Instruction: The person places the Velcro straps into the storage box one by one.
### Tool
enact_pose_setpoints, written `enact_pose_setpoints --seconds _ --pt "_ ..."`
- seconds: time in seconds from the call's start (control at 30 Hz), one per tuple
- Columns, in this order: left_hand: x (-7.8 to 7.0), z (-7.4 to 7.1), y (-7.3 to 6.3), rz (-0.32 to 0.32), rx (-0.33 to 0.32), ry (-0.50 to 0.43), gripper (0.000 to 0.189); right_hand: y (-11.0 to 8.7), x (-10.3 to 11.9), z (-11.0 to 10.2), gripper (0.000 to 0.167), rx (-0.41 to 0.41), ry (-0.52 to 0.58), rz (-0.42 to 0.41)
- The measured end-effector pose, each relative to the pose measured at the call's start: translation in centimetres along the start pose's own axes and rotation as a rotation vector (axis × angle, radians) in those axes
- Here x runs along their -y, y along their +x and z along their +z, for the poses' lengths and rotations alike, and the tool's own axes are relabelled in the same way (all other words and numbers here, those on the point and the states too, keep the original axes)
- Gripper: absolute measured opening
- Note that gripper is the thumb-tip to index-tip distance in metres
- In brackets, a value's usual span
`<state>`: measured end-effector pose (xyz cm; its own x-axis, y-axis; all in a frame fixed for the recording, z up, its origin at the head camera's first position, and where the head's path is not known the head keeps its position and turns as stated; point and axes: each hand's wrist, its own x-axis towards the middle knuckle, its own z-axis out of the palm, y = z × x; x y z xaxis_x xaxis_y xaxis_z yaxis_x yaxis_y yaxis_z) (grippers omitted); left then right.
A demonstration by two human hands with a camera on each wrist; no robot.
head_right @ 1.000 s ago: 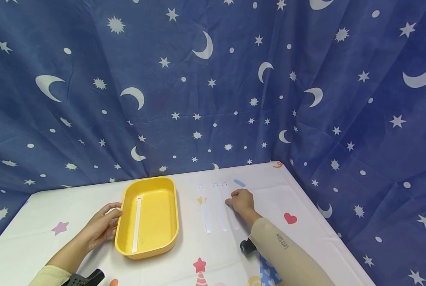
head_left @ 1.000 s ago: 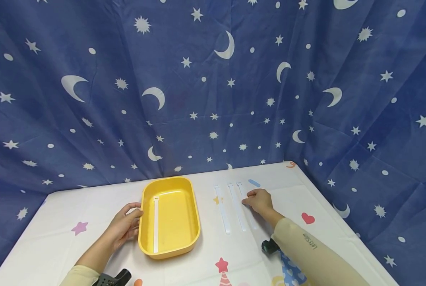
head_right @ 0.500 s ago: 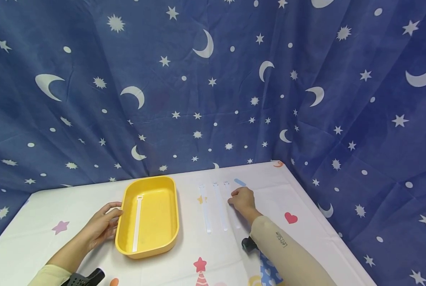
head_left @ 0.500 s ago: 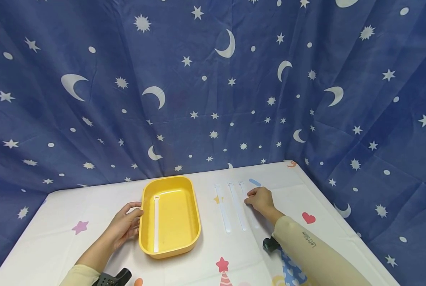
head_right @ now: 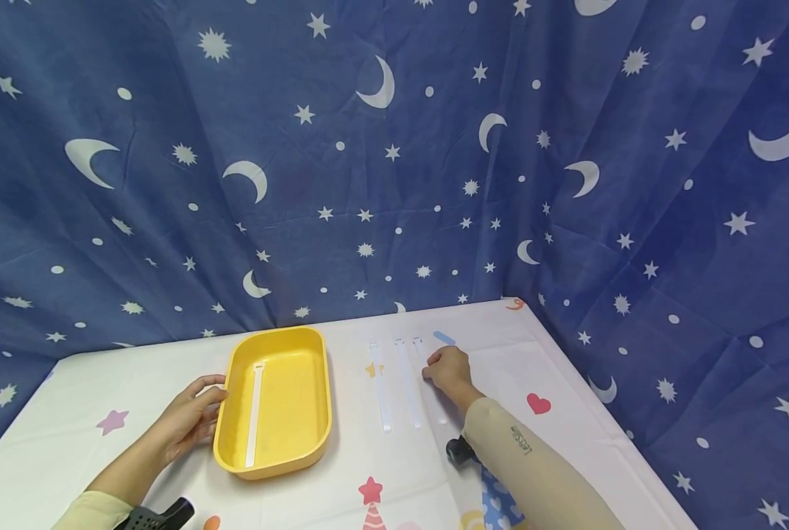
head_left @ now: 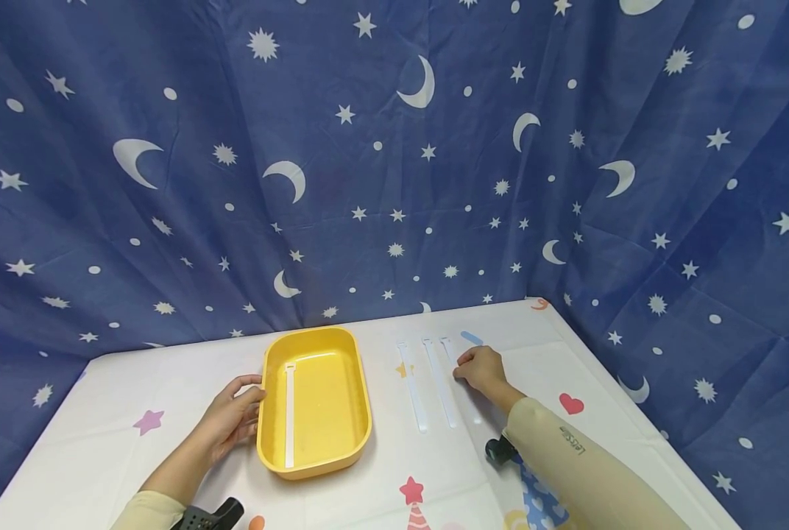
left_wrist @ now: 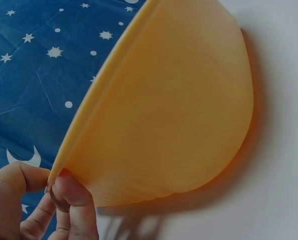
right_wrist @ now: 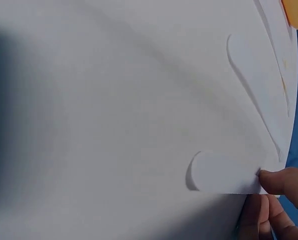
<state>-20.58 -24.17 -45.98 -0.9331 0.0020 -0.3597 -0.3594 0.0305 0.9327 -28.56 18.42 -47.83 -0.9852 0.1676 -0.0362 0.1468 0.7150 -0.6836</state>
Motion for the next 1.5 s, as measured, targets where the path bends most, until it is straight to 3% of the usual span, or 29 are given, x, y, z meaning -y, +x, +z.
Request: enact_pose_setpoints --seconds 0.3,1.0,1.5 --pt "0.0 0.0 0.0 -0.003 0.001 -0.003 0.05 0.0 -0.1 0.0 0.014 -0.01 0.027 -0.021" --pt "-0.1 0.1 -0.1 -0.015 0.0 -0.006 0.05 0.9 -0.5 0.0 0.014 0.044 0.135 0.077" --pt "0.0 0.0 -0.1 -0.007 0.012 -0.009 0.05 1.2 -0.1 -0.5 0.015 0.118 0.129 0.114"
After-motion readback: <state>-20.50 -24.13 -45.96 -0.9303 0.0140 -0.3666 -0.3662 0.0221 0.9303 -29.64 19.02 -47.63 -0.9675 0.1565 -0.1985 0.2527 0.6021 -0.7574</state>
